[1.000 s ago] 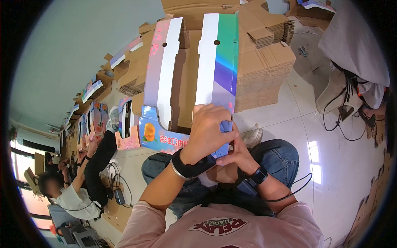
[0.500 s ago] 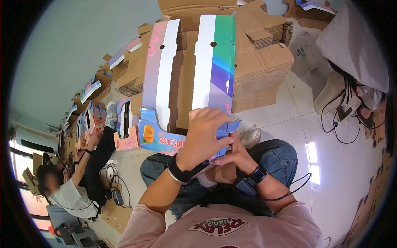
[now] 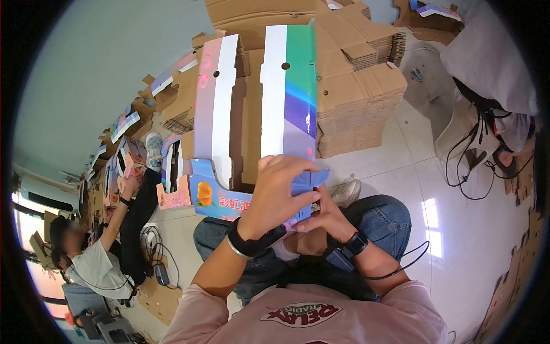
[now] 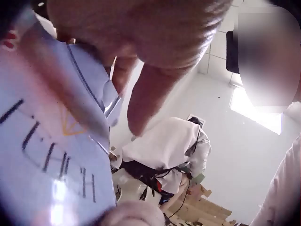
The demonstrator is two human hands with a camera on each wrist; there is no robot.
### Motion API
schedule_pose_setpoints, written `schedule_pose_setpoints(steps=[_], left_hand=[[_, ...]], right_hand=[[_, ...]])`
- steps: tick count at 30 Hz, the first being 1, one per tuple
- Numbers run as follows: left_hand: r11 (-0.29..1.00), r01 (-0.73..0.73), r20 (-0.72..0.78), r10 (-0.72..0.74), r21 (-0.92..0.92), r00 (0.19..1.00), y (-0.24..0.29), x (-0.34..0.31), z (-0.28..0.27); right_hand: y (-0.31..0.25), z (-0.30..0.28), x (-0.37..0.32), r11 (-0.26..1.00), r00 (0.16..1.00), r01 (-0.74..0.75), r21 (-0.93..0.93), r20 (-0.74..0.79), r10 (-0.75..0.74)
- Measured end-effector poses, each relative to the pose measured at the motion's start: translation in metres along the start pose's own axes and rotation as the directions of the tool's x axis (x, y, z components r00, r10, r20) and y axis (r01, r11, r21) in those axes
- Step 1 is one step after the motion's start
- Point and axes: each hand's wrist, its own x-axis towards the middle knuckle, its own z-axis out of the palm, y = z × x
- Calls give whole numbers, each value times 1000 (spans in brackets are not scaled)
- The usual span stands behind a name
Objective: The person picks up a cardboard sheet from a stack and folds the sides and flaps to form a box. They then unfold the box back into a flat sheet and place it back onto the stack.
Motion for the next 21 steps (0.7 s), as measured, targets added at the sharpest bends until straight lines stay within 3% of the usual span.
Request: schedule_pose_setpoints(steps=[3, 5, 7, 9, 13, 15, 16, 19, 20, 21], left_hand=[[989, -5, -93, -9, -149, 996, -1, -12, -5], [987, 114, -274, -141, -113, 951, -6, -27, -13], [987, 159, -336, -151, -3, 930, -23, -47, -24], [962, 213, -464, -270, -173, 844, -40, -63, -31], [924, 260, -484, -371, -282, 793, -38, -83, -39], [971, 233, -546, -170, 46, 820, -54, -100, -48], [954, 284, -564, -182, 98, 806, -56, -106, -52], [911, 411, -577, -318, 33, 752, -65, -119, -60], [893, 414, -546, -438, -176, 714, -76, -129, -59], [891, 418, -552, -441, -176, 708, -81, -138, -63]], right_hand=[[-7, 0, 1, 1000, 1000, 2, -7, -3, -2], [-9, -1, 1, 1000, 1000, 28, -10, -4, -28], [-7, -3, 1, 999, 1000, 29, -32, -12, -29], [-2, -6, 2, 996, 1000, 24, -84, -13, -25], [-1, 0, 4, 993, 1000, 11, -120, 7, -11], [-3, 0, 3, 997, 1000, -4, -75, 3, 4], [-3, 0, 2, 1000, 1000, -22, -21, -4, 22], [1, -7, 4, 986, 1000, 25, -163, -4, -26], [1, -6, 3, 986, 1000, 21, -165, 3, -21], [1, -6, 3, 987, 1000, 15, -161, -9, -17]])
